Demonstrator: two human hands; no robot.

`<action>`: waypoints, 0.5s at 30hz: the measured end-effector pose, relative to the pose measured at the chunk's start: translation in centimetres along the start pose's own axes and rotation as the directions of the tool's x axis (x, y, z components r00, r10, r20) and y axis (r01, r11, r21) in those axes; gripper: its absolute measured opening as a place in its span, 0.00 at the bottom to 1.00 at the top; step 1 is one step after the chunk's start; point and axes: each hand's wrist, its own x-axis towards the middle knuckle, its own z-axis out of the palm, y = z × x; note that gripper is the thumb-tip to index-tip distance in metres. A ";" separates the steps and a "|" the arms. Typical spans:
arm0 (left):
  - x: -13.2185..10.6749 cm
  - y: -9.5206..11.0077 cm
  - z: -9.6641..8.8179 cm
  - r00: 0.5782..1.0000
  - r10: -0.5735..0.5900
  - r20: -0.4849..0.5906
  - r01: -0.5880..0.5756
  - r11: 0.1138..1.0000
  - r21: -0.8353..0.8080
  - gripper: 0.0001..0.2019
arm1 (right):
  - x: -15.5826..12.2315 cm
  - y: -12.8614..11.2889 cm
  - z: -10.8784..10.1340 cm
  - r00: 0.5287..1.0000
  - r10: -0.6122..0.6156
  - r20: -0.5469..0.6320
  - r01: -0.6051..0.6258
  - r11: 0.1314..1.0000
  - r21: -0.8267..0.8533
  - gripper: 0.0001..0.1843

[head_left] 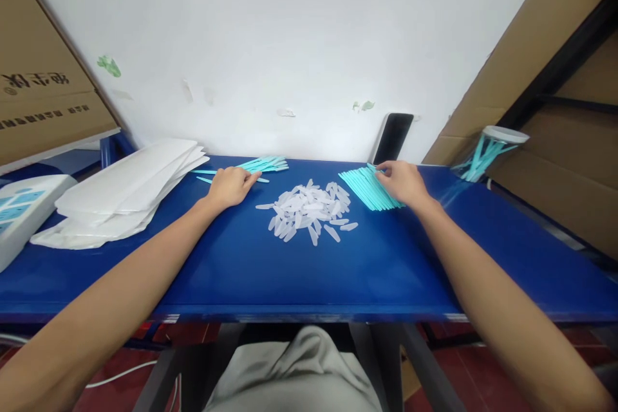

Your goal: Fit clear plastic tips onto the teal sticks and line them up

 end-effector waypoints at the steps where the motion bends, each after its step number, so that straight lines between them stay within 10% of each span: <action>1: 0.0 0.0 0.0 1.000 -0.011 0.011 0.012 1.000 -0.017 0.30 | -0.1 -0.1 -0.2 1.000 0.011 -0.012 -0.011 1.000 0.000 0.17; 9: -0.5 0.9 -0.8 0.998 -0.047 -0.031 0.047 0.999 -0.004 0.32 | -0.7 -1.5 -1.2 0.969 -0.048 -0.242 0.079 0.990 0.121 0.24; 12: -1.0 1.9 -2.3 0.973 -0.009 -0.230 0.004 1.000 -0.019 0.34 | -1.9 -3.5 -0.9 0.969 -0.126 -0.213 0.170 0.965 0.202 0.27; 15: -2.3 3.2 -4.1 0.854 0.124 -0.504 -0.199 0.975 -0.096 0.36 | -4.5 -6.7 -0.5 0.946 -0.268 -0.180 0.312 0.905 0.288 0.27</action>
